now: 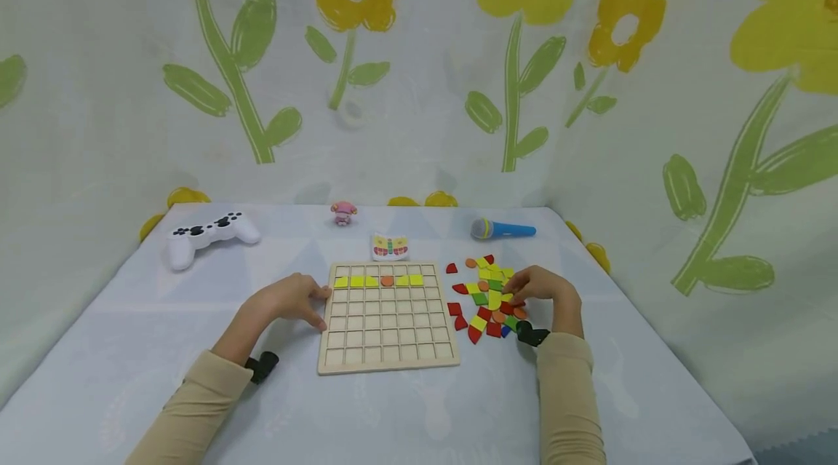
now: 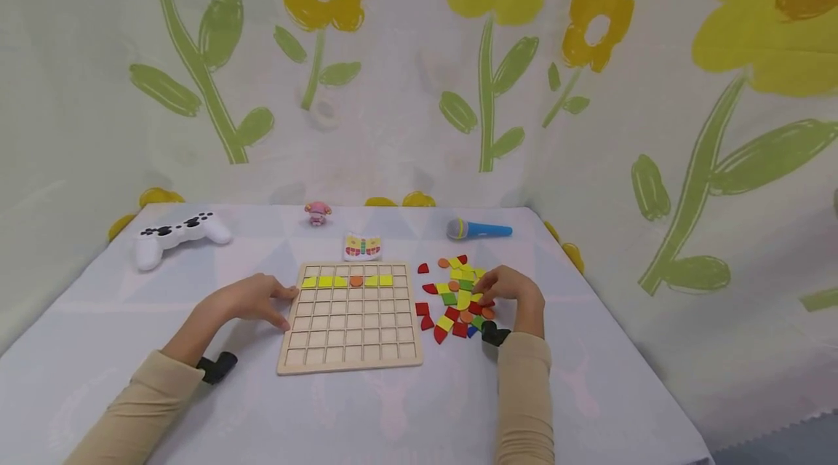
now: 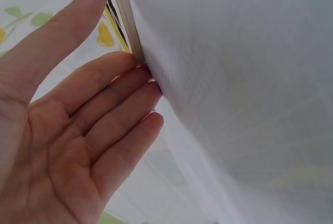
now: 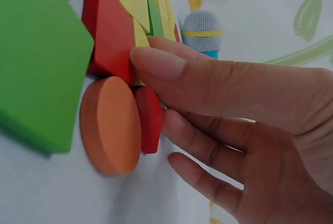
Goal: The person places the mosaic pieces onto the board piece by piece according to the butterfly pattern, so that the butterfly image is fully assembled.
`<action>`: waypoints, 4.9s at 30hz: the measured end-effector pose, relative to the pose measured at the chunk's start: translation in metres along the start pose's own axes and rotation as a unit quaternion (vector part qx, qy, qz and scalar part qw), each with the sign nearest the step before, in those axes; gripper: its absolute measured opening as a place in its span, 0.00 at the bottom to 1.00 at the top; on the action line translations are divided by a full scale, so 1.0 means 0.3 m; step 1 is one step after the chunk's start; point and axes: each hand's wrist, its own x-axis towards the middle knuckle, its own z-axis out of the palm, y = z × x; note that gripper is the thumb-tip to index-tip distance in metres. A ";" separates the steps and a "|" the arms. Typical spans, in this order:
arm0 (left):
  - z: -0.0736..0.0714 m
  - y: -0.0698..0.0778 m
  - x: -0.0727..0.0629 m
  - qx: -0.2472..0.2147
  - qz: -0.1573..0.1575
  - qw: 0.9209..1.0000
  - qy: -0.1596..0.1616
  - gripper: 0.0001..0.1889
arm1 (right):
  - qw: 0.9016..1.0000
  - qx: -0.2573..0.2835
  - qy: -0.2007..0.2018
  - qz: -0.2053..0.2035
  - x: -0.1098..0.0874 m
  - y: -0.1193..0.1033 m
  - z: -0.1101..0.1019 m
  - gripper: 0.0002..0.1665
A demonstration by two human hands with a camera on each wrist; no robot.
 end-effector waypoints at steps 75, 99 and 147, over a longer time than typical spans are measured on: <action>-0.011 0.009 -0.006 0.003 -0.005 1.000 -0.003 0.38 | 0.983 -0.051 0.090 -0.153 0.146 -0.354 0.252 0.13; -0.014 0.012 0.000 -0.003 -0.006 1.000 -0.007 0.39 | 0.989 -0.068 0.055 -0.122 0.136 -0.365 0.246 0.15; -0.022 -0.002 -0.003 -0.002 -0.005 1.000 0.001 0.39 | 0.994 -0.066 0.083 -0.023 0.109 -0.243 0.133 0.13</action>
